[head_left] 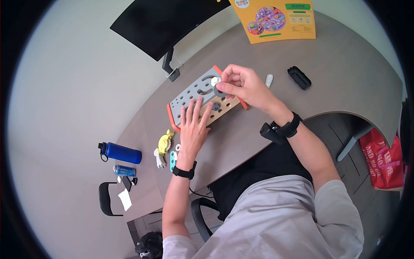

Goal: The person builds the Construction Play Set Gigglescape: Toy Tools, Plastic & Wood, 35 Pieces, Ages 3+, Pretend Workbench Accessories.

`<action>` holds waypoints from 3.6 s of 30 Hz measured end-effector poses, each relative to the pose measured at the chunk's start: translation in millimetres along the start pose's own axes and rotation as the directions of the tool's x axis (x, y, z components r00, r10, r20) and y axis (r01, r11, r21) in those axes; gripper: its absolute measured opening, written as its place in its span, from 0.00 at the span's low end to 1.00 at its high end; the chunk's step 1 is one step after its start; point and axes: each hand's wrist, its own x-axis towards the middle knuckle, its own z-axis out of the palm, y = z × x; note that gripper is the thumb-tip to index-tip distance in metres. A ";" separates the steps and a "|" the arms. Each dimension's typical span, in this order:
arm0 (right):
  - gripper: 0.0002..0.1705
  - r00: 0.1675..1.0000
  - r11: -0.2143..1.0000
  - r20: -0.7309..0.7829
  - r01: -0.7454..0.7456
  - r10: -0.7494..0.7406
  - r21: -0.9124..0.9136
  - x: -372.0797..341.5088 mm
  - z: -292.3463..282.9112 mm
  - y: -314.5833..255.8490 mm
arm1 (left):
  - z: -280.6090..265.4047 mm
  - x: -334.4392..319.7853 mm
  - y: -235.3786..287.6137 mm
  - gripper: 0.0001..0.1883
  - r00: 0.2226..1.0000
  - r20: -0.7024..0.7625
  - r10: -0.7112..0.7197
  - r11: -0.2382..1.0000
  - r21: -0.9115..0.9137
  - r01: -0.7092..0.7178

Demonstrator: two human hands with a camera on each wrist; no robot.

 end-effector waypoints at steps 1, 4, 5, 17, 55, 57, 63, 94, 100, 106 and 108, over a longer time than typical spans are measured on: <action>0.14 1.000 1.000 0.004 -0.005 0.005 -0.024 0.3 -1.5 -1.8 | 8.1 -0.9 -3.2 0.58 0.998 -0.038 0.048 0.998 0.036 -0.046; 0.14 1.000 0.999 0.014 -0.011 0.012 -0.046 0.4 -2.5 -0.4 | 23.9 -3.7 -5.8 0.53 0.989 -0.102 0.107 0.990 0.103 -0.096; 0.13 1.000 0.999 0.018 -0.012 0.013 -0.046 1.0 -2.8 0.0 | 25.0 -2.2 -4.3 0.52 0.981 -0.139 0.137 0.978 0.176 -0.112; 0.09 0.967 0.969 0.126 -0.206 0.223 -0.135 -0.4 -8.2 -1.0 | -33.9 32.3 -21.7 0.52 0.993 -0.089 0.079 0.984 -0.154 -0.092; 0.22 0.920 0.779 -0.115 -0.246 0.375 0.576 46.0 24.6 154.0 | -31.7 46.8 -46.7 0.46 0.999 -0.039 -0.006 0.955 -0.297 -0.005; 0.21 0.924 0.770 -0.077 -0.263 0.373 0.581 47.6 20.9 156.5 | -30.3 46.4 -45.9 0.46 0.999 -0.035 -0.007 0.957 -0.291 -0.004; 0.21 0.930 0.686 -0.003 -0.269 0.367 0.676 50.1 14.0 161.3 | -28.9 47.8 -42.8 0.47 0.999 -0.047 0.008 0.964 -0.266 -0.020; 0.21 0.927 0.696 0.027 -0.299 0.373 0.652 53.1 16.9 155.7 | -5.8 82.8 -36.8 0.20 0.969 -0.183 -0.166 0.900 -0.429 0.073; 0.21 0.936 0.700 0.024 -0.281 0.352 0.657 51.6 14.7 153.6 | -6.8 84.0 -31.9 0.17 0.950 -0.248 -0.191 0.893 -0.446 0.063; 0.20 0.937 0.674 0.042 -0.280 0.347 0.683 52.9 10.6 162.5 | -7.5 85.9 -29.9 0.14 0.940 -0.234 -0.247 0.870 -0.480 0.109; 0.20 0.930 0.660 0.039 -0.289 0.365 0.694 53.5 11.8 159.9 | -7.4 86.5 -29.5 0.14 0.937 -0.240 -0.255 0.872 -0.476 0.115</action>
